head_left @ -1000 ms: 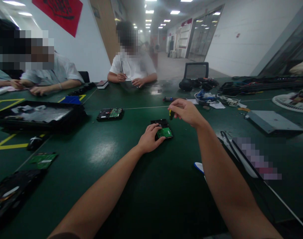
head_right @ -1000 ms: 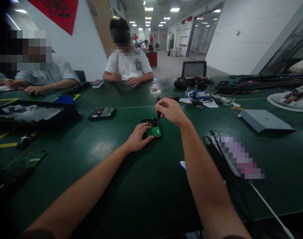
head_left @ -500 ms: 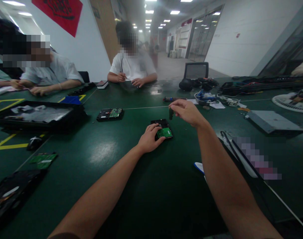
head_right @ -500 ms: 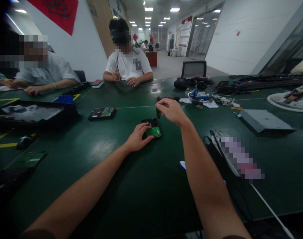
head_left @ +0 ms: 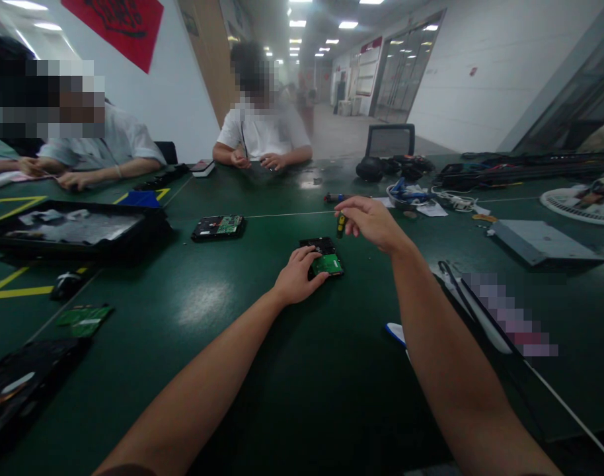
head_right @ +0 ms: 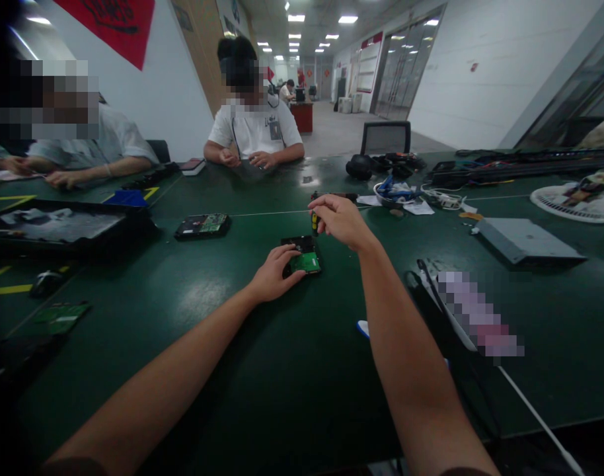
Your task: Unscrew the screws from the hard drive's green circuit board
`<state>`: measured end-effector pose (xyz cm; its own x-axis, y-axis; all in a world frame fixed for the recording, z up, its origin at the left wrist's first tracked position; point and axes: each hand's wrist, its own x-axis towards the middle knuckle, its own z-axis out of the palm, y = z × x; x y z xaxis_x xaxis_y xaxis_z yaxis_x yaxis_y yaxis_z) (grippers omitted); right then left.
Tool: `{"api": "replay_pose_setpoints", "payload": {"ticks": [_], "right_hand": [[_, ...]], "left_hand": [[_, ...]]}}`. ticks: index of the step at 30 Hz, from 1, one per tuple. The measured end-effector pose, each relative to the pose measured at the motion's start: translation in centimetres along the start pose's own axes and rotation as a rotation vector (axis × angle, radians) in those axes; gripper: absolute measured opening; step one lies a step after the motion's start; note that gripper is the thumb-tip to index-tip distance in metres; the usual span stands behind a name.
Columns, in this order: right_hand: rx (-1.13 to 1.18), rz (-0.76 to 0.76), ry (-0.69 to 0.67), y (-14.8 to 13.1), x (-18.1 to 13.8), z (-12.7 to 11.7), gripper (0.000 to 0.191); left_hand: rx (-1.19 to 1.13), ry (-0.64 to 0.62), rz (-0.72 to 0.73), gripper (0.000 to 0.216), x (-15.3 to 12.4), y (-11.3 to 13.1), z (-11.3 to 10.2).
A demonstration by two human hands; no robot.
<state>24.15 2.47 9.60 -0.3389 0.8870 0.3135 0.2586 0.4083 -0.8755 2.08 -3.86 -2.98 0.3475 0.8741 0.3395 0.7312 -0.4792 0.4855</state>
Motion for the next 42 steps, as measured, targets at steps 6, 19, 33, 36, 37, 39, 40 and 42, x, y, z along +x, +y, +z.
{"api": "replay_pose_setpoints", "payload": {"ticks": [6,19,33,36,37,39,40,42], "right_hand": [[-0.122,-0.039,0.062,-0.24,-0.19,0.11,0.019],[-0.084,-0.030,-0.002,-0.20,-0.17,0.02,0.023],[-0.063,0.010,-0.019,-0.10,-0.32,0.07,0.029],[-0.113,-0.027,-0.021,0.01,-0.26,0.03,0.029],[-0.133,-0.044,-0.007,0.08,-0.23,0.02,0.029],[-0.157,-0.055,0.032,0.24,-0.16,0.03,0.029],[-0.160,-0.045,0.049,0.30,-0.14,0.04,0.029],[-0.143,-0.011,0.063,0.39,-0.13,0.09,0.029]], "left_hand": [[0.003,0.005,0.002,0.056,0.00,0.11,0.00],[0.002,-0.008,-0.004,0.055,0.00,0.44,-0.20],[0.007,-0.003,0.004,0.057,0.10,0.16,0.17],[0.009,0.001,0.004,0.056,0.09,0.20,0.17],[0.009,0.003,0.004,0.056,0.07,0.22,0.16],[0.007,0.005,0.009,0.056,0.05,0.26,0.15],[0.007,0.006,0.011,0.056,0.04,0.27,0.15],[0.008,0.008,0.011,0.056,0.05,0.26,0.16]]}}
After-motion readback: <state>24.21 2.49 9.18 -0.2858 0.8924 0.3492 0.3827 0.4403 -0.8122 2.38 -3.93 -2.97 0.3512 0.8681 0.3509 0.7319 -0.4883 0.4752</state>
